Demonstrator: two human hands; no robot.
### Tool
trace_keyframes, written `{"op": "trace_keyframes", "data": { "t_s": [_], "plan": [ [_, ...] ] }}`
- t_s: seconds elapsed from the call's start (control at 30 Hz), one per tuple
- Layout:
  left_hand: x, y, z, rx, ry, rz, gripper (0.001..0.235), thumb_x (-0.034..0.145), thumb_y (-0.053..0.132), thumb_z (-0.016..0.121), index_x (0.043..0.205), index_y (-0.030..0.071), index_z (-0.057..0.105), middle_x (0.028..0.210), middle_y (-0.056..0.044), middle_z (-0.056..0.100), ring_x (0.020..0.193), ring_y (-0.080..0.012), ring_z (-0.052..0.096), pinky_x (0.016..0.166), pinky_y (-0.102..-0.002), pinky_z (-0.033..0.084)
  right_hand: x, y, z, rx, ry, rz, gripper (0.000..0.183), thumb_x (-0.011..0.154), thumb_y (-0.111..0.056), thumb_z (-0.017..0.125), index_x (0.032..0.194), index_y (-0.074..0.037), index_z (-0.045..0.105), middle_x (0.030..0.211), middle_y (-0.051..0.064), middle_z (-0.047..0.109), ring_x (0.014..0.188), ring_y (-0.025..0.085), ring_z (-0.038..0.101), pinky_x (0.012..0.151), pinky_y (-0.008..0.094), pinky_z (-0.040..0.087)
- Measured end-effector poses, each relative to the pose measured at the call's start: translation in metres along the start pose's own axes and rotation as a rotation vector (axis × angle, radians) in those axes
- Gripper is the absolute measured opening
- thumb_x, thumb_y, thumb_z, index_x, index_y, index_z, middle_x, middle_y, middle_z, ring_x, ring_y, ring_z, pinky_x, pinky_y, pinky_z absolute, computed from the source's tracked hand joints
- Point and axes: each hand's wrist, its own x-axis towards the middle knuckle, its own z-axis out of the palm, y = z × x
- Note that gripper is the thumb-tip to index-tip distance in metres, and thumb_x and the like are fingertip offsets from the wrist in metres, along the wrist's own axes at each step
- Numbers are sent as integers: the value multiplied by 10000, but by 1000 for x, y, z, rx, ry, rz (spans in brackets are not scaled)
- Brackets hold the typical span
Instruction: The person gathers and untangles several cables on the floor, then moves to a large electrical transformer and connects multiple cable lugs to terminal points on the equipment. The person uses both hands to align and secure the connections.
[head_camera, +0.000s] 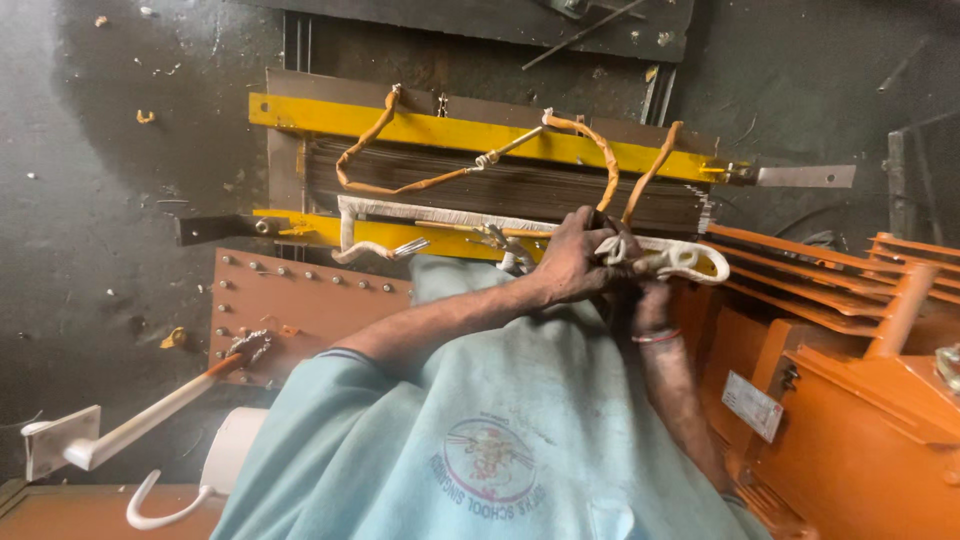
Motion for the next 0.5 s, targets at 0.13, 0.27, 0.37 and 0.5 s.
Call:
{"op": "trace_keyframes", "data": {
  "t_s": [0.13, 0.27, 0.37, 0.5],
  "plan": [
    [12, -33, -21, 16, -268, -46, 706, 785, 677, 808, 1201, 115, 711, 1353, -239, 548, 1300, -383, 512, 1102, -498, 442, 9, 46, -58, -552, 88, -164, 631, 859, -116, 609, 1468, -98, 447, 1410, 37, 542, 1330, 202, 512, 1195, 418, 362],
    [14, -95, -88, 215, -62, 105, 1007, 628, 596, 967, 1409, 94, 579, 1428, -367, 417, 1335, -568, 406, 1061, -613, 385, -8, 46, -84, -163, 65, -130, 432, 925, -182, 604, 1319, -13, 555, 1003, 54, 588, 976, 199, 567, 1206, 536, 420],
    [-4, -157, -162, 667, 104, 71, 678, 671, 336, 847, 1261, 55, 666, 1125, -215, 658, 1067, -385, 618, 899, -551, 479, -22, 22, -77, -54, 96, -261, 397, 918, -232, 552, 1203, 33, 630, 786, 74, 571, 779, 205, 559, 1180, 564, 450],
    [-4, -199, -203, 527, -265, -197, 260, 959, 331, 669, 977, 83, 746, 837, -192, 724, 744, -370, 682, 695, -503, 547, -27, 9, -61, 47, 176, -288, 397, 902, -248, 542, 1183, 22, 614, 758, 93, 570, 774, 223, 571, 1165, 566, 447]
  ]
}}
